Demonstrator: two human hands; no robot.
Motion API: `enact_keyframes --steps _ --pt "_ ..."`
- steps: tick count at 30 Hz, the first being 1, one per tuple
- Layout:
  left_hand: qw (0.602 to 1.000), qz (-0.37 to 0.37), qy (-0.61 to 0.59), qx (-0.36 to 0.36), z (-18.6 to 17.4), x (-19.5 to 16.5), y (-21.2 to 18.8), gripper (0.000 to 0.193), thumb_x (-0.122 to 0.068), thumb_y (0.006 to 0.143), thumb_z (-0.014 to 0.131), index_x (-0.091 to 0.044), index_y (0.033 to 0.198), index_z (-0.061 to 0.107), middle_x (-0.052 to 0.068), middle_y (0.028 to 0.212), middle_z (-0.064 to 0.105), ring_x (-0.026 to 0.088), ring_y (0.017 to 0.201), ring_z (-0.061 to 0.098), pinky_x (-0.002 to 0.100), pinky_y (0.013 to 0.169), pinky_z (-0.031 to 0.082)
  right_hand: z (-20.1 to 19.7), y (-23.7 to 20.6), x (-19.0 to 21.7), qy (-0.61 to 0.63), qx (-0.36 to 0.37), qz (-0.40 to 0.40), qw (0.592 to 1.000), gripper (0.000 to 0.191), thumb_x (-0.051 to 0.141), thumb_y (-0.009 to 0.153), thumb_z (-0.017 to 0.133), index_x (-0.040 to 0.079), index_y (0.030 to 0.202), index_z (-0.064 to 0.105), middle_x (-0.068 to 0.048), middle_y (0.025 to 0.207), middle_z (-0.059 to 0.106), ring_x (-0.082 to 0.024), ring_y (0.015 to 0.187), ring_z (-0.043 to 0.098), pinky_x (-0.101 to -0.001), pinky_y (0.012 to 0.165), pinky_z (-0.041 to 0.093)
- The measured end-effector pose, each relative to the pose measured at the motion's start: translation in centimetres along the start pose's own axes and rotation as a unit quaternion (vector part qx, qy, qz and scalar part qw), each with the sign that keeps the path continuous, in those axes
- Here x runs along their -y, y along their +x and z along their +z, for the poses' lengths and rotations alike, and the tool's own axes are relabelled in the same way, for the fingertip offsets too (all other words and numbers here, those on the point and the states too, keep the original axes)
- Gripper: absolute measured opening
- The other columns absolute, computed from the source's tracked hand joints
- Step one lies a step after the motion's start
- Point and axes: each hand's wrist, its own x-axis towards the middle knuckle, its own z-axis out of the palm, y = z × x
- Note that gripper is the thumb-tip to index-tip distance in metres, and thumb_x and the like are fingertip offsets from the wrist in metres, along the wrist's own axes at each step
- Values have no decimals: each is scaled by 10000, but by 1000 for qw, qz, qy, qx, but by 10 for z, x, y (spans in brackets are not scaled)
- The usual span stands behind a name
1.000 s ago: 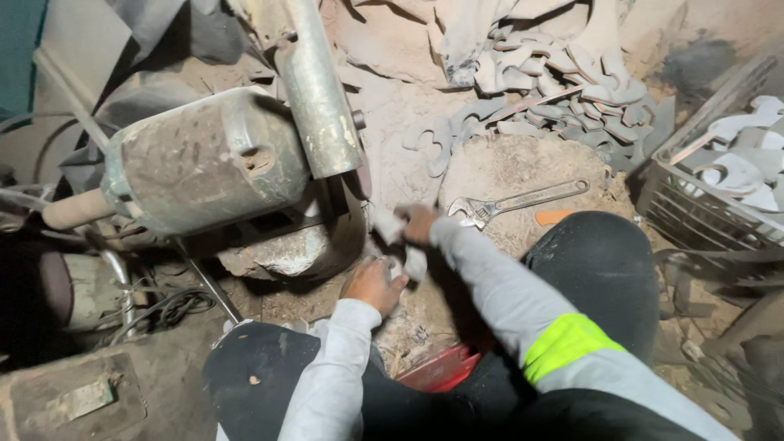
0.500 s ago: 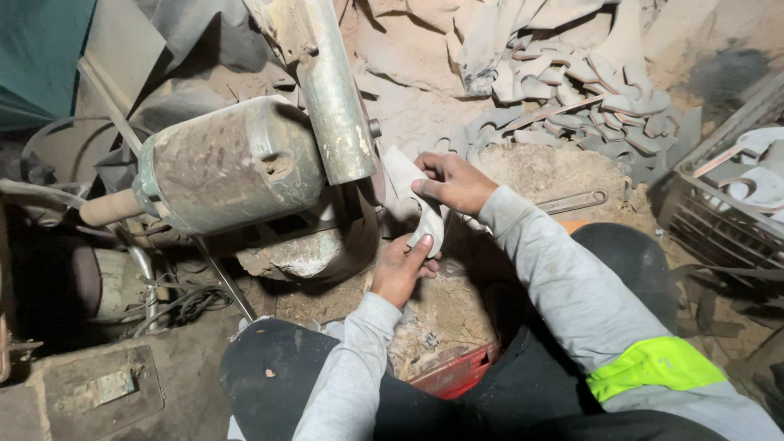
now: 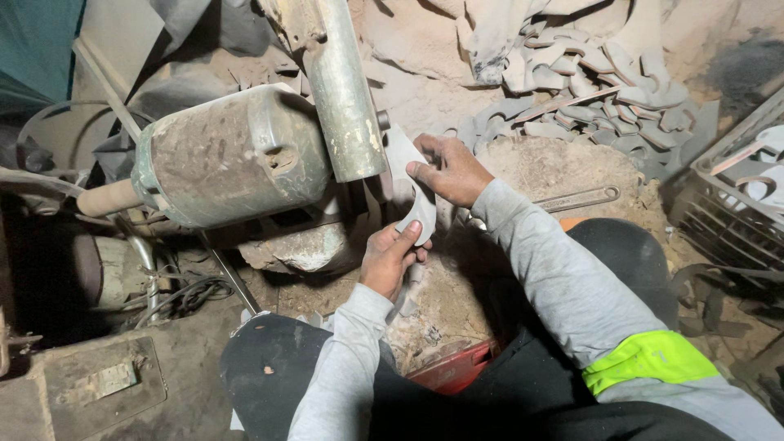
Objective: The person uses a bench grinder to smooth the edges of a curved shoe part. They hold the part with both hands and repeatedly press it against the rotating wheel, turning it over to work different sides.
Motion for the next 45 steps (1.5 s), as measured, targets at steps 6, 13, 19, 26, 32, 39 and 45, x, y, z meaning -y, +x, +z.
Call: enact_keyframes --steps 6,13,19,26,32,39,45 --pt "1000 2 -19 8 -3 -7 7 292 -277 1003 658 13 1026 689 72 877 682 115 739 598 265 681 502 2 8 1 -31 -24 -1 999 246 214 922 684 -2 1039 680 -47 751 615 -117 714 521 -328 649 465" --pt "996 4 86 6 -1 -1 -2 282 -253 1009 649 18 1028 723 72 854 727 124 706 622 272 673 528 -10 3 -8 -92 42 -33 994 312 288 896 714 1 997 647 -42 717 591 -116 687 517 -322 629 463" --pt "891 169 415 -74 5 7 -20 279 -239 932 704 14 1034 760 62 790 728 97 666 667 239 649 518 -27 -10 -9 -94 134 9 987 366 333 927 715 -11 900 592 -54 697 511 -136 689 458 -346 627 434" --pt "991 35 129 22 -4 -6 -10 307 -257 987 668 43 994 735 59 815 711 93 686 596 247 646 499 -14 -2 4 -13 62 17 998 232 265 910 687 41 967 667 39 720 551 -90 683 472 -299 597 419" --pt "999 0 20 33 -10 -8 2 336 -265 991 669 49 1108 695 72 881 694 105 751 586 245 701 488 -9 10 -2 -3 41 -5 999 215 224 927 704 15 932 653 44 715 526 -71 679 453 -284 583 410" --pt "982 18 188 17 -2 -3 2 304 -296 958 685 -27 1074 765 55 849 745 104 709 606 246 669 507 -19 7 0 -60 75 14 995 253 260 954 704 16 982 641 -6 706 520 -103 668 453 -313 588 413" --pt "982 -49 183 -14 54 55 21 288 -321 937 709 -78 1075 779 40 912 765 79 683 623 209 610 524 -35 -15 15 -3 159 96 983 312 316 935 625 64 1117 601 -44 773 685 -128 687 689 -316 654 533"
